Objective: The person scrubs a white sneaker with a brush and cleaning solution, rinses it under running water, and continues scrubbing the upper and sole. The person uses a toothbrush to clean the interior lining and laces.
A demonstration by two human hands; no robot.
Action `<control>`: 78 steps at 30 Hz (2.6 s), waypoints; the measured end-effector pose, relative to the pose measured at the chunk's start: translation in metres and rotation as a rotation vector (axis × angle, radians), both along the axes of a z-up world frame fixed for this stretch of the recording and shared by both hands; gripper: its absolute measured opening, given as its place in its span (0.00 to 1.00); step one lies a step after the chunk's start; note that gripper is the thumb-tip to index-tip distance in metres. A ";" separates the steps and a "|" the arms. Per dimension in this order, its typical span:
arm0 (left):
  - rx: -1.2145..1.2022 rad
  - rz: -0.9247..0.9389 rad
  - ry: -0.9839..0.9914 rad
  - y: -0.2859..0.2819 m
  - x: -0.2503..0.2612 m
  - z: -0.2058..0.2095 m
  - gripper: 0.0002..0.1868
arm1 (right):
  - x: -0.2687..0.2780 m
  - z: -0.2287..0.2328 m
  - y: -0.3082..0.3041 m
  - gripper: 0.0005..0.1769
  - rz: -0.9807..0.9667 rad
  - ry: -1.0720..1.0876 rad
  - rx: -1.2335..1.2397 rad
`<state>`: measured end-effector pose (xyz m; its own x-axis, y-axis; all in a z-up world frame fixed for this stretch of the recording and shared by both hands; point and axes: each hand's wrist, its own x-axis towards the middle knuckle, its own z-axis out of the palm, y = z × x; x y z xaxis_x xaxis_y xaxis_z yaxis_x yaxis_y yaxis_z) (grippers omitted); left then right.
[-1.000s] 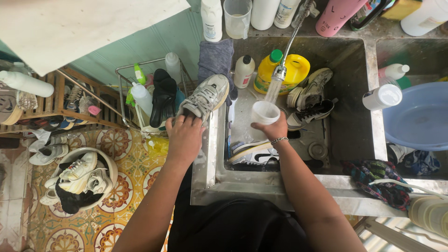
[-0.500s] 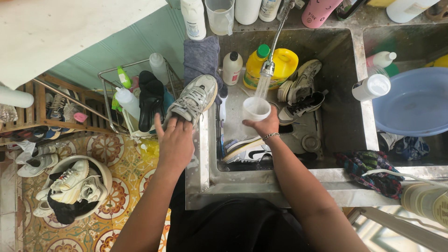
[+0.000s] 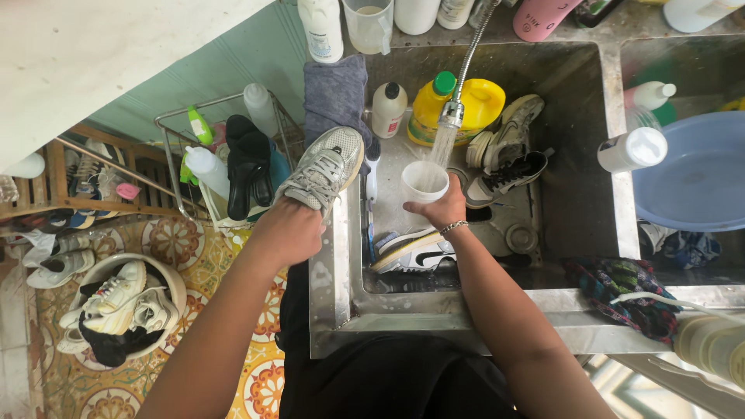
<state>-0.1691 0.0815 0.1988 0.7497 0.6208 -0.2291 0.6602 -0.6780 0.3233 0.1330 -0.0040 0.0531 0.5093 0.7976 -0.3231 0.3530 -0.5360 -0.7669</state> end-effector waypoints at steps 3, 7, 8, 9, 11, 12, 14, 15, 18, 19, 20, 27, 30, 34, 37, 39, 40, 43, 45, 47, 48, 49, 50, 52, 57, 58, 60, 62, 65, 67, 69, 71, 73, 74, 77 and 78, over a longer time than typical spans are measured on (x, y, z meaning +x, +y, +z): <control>-0.067 0.018 0.122 0.011 0.003 -0.009 0.17 | 0.002 0.000 0.000 0.53 -0.036 0.097 0.065; -0.108 0.035 0.051 0.015 0.004 -0.016 0.24 | 0.002 -0.001 0.001 0.56 -0.040 0.020 0.062; -0.099 0.028 0.019 0.014 0.003 -0.016 0.25 | 0.002 -0.002 0.001 0.55 0.003 0.004 0.037; -0.090 0.021 -0.012 0.014 0.002 -0.016 0.26 | 0.002 -0.002 0.001 0.54 0.047 -0.012 0.013; -0.108 0.083 -0.040 0.013 0.003 -0.015 0.28 | 0.005 -0.002 0.002 0.56 -0.030 0.073 0.055; -0.115 0.115 -0.054 0.013 0.004 -0.014 0.29 | 0.006 -0.002 0.003 0.56 -0.067 0.114 0.078; -0.109 0.136 -0.084 0.013 0.005 -0.012 0.31 | 0.007 -0.002 0.004 0.57 -0.001 0.023 0.054; -0.107 0.146 -0.097 0.013 0.006 -0.010 0.33 | 0.008 -0.002 0.005 0.57 0.033 -0.021 0.042; -0.055 0.162 -0.215 0.012 0.009 -0.006 0.36 | 0.009 -0.004 0.005 0.55 0.039 0.133 0.072; -0.096 0.197 -0.147 0.011 0.010 -0.006 0.34 | 0.009 -0.006 0.003 0.56 0.020 0.111 0.062; -0.132 0.233 -0.079 0.011 0.011 -0.004 0.32 | 0.010 -0.008 0.004 0.57 0.001 0.088 0.056; -0.207 0.331 0.052 0.011 0.013 0.000 0.25 | 0.005 -0.048 0.005 0.66 0.304 0.047 0.022; -0.181 0.298 -0.003 0.014 0.017 0.004 0.26 | -0.006 -0.071 0.013 0.63 0.512 -0.008 0.111; -0.203 0.321 0.018 0.014 0.020 0.011 0.29 | 0.002 -0.092 0.011 0.59 0.564 0.103 0.138; -0.135 0.257 -0.091 0.015 0.022 0.017 0.32 | 0.027 -0.106 -0.007 0.63 0.572 0.054 0.004; -0.116 0.231 -0.155 0.016 0.023 0.019 0.34 | 0.045 -0.117 -0.021 0.65 0.578 0.022 -0.086; -0.166 0.264 -0.073 0.016 0.024 0.020 0.33 | 0.053 -0.121 -0.027 0.66 0.631 -0.025 -0.188; -0.224 0.303 0.029 0.018 0.024 0.021 0.32 | 0.063 -0.125 -0.037 0.66 0.817 -0.167 -0.338; -0.157 0.255 -0.095 0.018 0.024 0.020 0.34 | 0.056 -0.117 -0.040 0.65 1.000 -0.223 -0.383; -0.132 0.238 -0.140 0.016 0.022 0.019 0.34 | 0.049 -0.097 -0.044 0.64 1.202 -0.333 -0.637; -0.116 0.226 -0.165 0.017 0.023 0.018 0.35 | 0.046 -0.086 -0.043 0.63 1.277 -0.376 -0.730; -0.144 0.243 -0.138 0.017 0.023 0.018 0.34 | 0.043 -0.076 -0.042 0.62 1.305 -0.414 -0.763; -0.170 0.257 -0.109 0.018 0.023 0.018 0.34 | 0.041 -0.069 -0.039 0.62 1.336 -0.446 -0.788; -0.179 0.263 -0.123 0.018 0.021 0.018 0.34 | 0.039 -0.061 -0.039 0.58 1.374 -0.508 -0.779; -0.214 0.283 -0.054 0.019 0.017 0.014 0.31 | 0.075 -0.072 -0.050 0.42 1.324 -0.664 -0.747; -0.175 0.273 -0.094 0.019 0.018 0.012 0.31 | 0.090 -0.071 -0.055 0.46 1.389 -0.758 -0.683; -0.098 0.249 -0.180 0.017 0.021 0.009 0.31 | 0.108 -0.068 -0.057 0.51 1.458 -0.821 -0.733; -0.066 0.253 -0.215 0.015 0.023 0.009 0.30 | 0.126 -0.054 -0.046 0.51 1.441 -0.766 -0.959; -0.096 0.302 -0.148 0.019 0.027 0.008 0.27 | 0.150 -0.026 -0.006 0.22 0.828 -0.496 -0.369; -0.128 0.329 -0.083 0.019 0.030 0.006 0.25 | 0.165 -0.015 0.034 0.08 0.414 -0.418 0.236; -0.131 0.342 -0.042 0.022 0.032 0.005 0.23 | 0.182 -0.011 0.090 0.09 0.153 -0.445 0.456; -0.127 0.356 -0.090 0.022 0.033 0.005 0.24 | 0.197 -0.012 0.149 0.19 0.030 -0.047 0.570; -0.117 0.345 -0.118 0.023 0.033 0.007 0.25 | 0.211 -0.012 0.207 0.29 -0.093 0.238 0.628; -0.112 0.331 -0.124 0.023 0.034 0.008 0.25 | 0.215 -0.012 0.229 0.31 -0.196 0.389 0.624; -0.052 0.310 -0.191 0.023 0.034 0.008 0.26 | 0.221 -0.012 0.267 0.29 -0.502 0.918 0.796; -0.033 0.309 -0.219 0.021 0.034 0.007 0.27 | 0.220 -0.012 0.271 0.27 -0.491 0.732 0.717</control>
<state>-0.1352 0.1027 0.2063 0.5615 0.8204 -0.1076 0.7448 -0.4445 0.4977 0.3526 0.2670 0.0407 0.6943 0.6849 -0.2212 -0.4334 0.1524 -0.8882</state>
